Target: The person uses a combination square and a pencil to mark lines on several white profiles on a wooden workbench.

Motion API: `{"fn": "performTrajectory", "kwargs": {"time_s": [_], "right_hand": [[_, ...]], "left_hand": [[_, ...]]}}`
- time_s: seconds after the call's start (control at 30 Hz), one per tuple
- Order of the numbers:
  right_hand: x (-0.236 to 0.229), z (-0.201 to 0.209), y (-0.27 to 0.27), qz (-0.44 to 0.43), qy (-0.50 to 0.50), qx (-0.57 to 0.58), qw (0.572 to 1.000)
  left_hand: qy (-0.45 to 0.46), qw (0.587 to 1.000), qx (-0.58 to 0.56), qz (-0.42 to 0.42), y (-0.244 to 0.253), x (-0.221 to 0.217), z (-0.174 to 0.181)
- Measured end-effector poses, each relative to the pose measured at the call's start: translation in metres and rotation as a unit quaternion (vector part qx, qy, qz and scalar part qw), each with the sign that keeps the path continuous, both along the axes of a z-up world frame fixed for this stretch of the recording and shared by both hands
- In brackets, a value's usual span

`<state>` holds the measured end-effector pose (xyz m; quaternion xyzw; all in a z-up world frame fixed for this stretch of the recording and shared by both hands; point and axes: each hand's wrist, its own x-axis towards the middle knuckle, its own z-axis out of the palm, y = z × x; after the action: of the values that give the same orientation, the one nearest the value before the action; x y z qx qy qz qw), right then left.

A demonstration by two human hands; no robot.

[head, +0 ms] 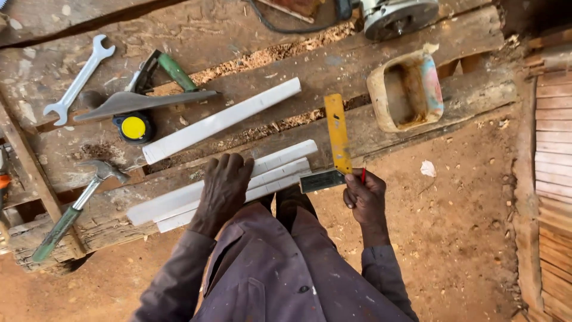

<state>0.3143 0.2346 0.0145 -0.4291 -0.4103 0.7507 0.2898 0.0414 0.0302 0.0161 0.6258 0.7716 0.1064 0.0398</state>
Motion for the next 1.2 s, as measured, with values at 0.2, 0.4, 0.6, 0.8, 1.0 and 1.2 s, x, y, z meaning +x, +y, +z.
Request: {"fn": "performTrajectory", "kwargs": {"time_s": [0.2,0.4,0.6,0.8,1.0,1.2], "right_hand": [[-0.006,-0.009,-0.03,0.054,-0.04,-0.007,0.998],[-0.008,-0.031,-0.056,0.114,-0.069,-0.001,0.991],[-0.015,-0.024,-0.062,0.102,-0.071,-0.014,0.992],[-0.014,-0.023,-0.066,0.075,-0.073,-0.006,0.995],[-0.022,-0.025,-0.088,0.08,-0.075,-0.015,0.994],[-0.033,-0.023,-0.109,0.079,-0.088,-0.037,0.992]], "left_hand": [[0.012,0.993,0.106,0.053,-0.024,0.042,-0.021],[-0.027,0.985,0.164,0.048,-0.036,0.057,-0.023],[-0.021,0.979,0.197,0.049,-0.032,0.056,-0.022],[-0.003,0.974,0.224,0.04,-0.034,0.046,-0.041],[-0.069,0.975,0.198,0.069,-0.042,0.055,-0.052],[-0.095,0.975,0.187,0.07,-0.045,0.057,-0.06]]}}
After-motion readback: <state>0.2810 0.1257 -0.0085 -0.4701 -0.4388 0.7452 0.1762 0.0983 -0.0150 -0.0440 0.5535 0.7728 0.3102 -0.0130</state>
